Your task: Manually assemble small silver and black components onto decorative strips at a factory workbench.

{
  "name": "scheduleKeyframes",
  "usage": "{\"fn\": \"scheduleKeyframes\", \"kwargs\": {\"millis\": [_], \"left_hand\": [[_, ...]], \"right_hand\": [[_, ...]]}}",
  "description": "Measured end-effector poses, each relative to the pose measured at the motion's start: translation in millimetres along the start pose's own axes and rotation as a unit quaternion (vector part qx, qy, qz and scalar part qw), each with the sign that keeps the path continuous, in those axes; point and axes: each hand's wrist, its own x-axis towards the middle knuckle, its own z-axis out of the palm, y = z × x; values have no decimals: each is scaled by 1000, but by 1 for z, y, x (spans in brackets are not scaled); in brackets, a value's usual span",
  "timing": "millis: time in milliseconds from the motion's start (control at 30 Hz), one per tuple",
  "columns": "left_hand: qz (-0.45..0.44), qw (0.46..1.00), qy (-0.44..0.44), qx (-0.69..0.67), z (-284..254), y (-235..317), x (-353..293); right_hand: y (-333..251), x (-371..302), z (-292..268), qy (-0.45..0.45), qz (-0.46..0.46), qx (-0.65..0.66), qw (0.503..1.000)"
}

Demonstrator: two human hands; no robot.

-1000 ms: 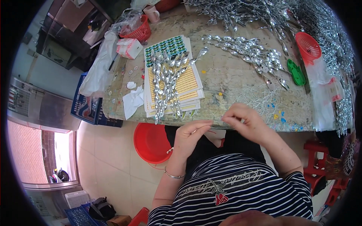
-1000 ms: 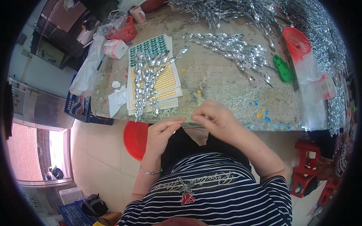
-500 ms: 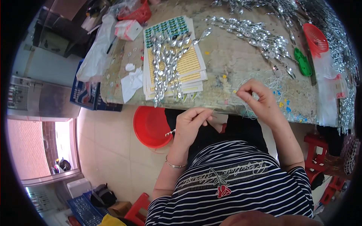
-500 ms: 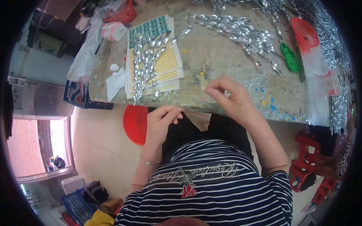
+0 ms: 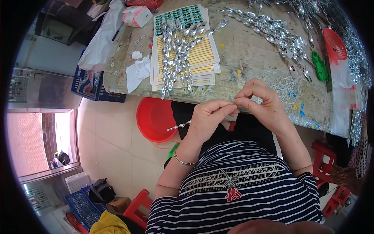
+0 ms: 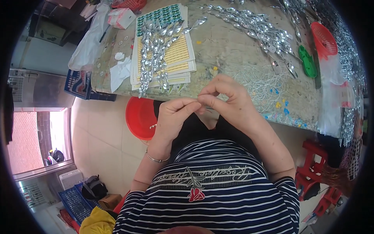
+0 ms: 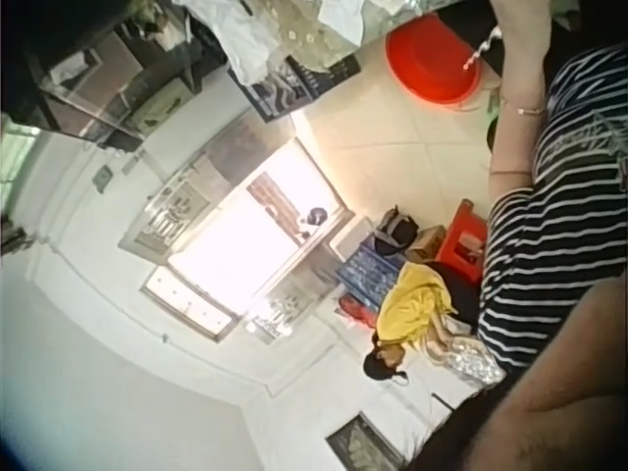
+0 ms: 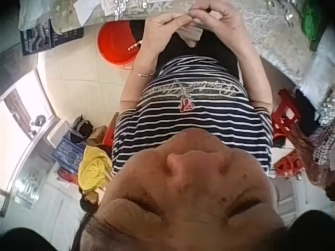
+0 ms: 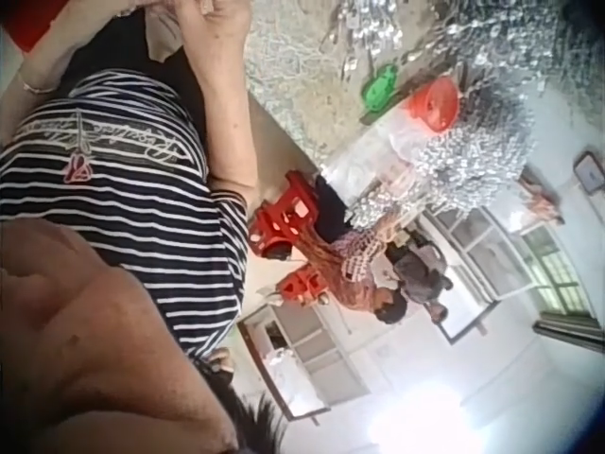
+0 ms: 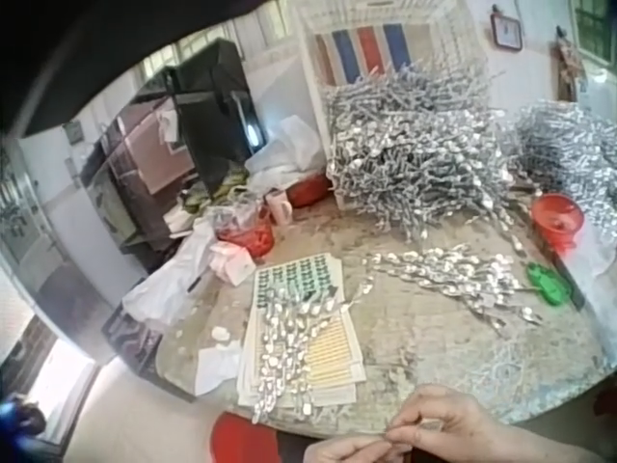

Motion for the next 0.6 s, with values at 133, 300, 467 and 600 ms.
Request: {"fn": "scheduleKeyframes", "kwargs": {"millis": [133,300,467,600], "left_hand": [[-25,1000,2,5,0,1,-2],[-26,1000,-5,11,-2,-3,-2],[-16,1000,-11,15,-3,-5,-3],[-17,1000,-25,0,-1,-5,-4]], "right_hand": [[4,0,-1,-1,33,47,998],[9,1,3,-1,57,64,996],[6,3,8,-19,64,77,995],[9,5,9,-28,67,59,996]]}}
